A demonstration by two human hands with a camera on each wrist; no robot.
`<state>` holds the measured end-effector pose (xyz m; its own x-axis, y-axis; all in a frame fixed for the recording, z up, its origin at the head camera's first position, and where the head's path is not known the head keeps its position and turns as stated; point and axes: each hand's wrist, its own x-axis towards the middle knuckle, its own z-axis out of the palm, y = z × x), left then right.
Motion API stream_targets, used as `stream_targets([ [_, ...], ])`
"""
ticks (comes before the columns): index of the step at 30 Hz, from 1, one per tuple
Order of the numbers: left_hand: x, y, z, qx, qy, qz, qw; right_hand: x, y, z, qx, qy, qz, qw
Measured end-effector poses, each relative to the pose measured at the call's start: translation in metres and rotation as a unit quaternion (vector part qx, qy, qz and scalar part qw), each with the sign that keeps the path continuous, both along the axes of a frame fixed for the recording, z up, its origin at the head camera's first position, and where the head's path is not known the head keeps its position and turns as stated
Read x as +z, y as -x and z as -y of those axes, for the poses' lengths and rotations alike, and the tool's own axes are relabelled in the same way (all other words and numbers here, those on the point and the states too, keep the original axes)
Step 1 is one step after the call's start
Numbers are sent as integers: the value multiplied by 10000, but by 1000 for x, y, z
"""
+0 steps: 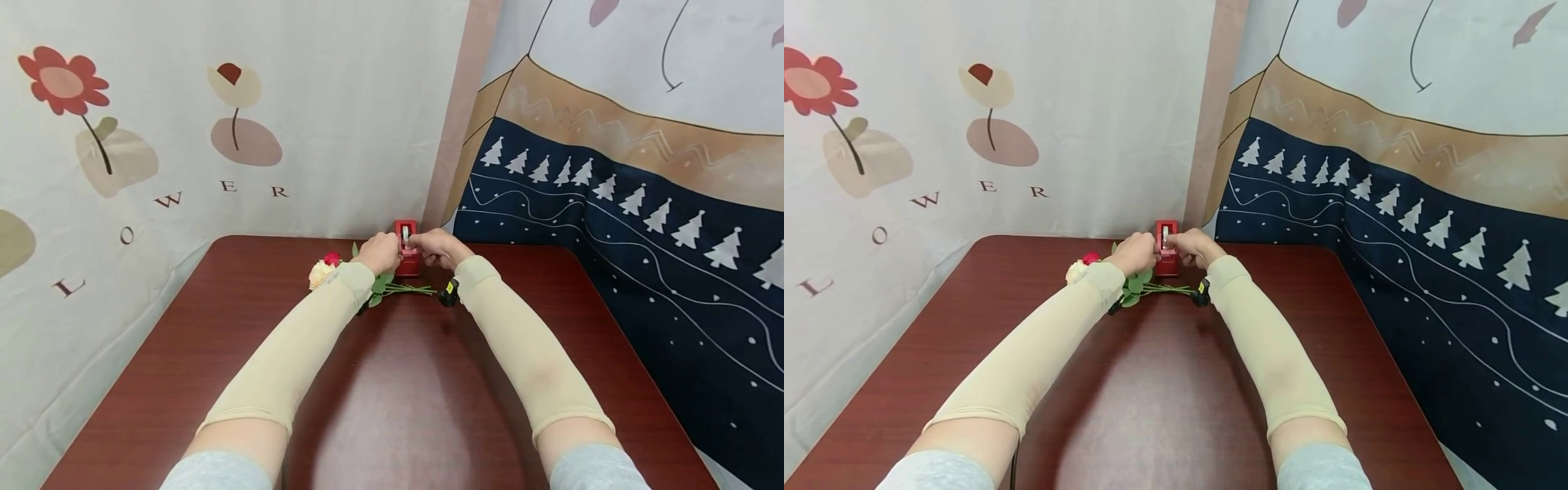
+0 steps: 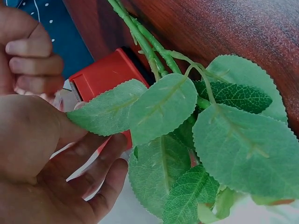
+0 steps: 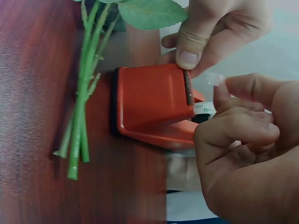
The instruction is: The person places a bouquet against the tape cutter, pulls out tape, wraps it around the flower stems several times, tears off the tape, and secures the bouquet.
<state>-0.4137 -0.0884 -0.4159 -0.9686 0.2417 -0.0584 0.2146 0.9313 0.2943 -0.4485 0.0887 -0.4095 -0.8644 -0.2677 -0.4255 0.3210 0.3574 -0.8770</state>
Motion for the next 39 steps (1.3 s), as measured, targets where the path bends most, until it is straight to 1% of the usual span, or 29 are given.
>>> stream_targets([
  [3,-1,1,0,-12,13,45,10000,-2,-3,-2,45,-41,206,9998],
  [6,-1,2,0,-6,15,58,10000,-4,-6,-1,125,-29,262,9996],
  [10,-2,5,2,-19,0,112,9999,-4,-17,1,211,-45,303,9993],
  [14,-1,4,3,-17,-16,193,9998,-7,-32,0,276,-101,293,9991],
  [23,2,0,2,0,-84,189,9998,-17,-62,-4,618,-468,-64,9970],
  [26,2,-1,2,-1,-114,169,9998,-20,-69,-5,696,-561,-179,9958],
  [30,3,-1,3,28,-101,132,9999,-25,-74,-6,632,-619,-321,9956],
  [39,4,-2,1,8,90,52,9999,-36,-79,-8,564,-551,-598,9951],
])
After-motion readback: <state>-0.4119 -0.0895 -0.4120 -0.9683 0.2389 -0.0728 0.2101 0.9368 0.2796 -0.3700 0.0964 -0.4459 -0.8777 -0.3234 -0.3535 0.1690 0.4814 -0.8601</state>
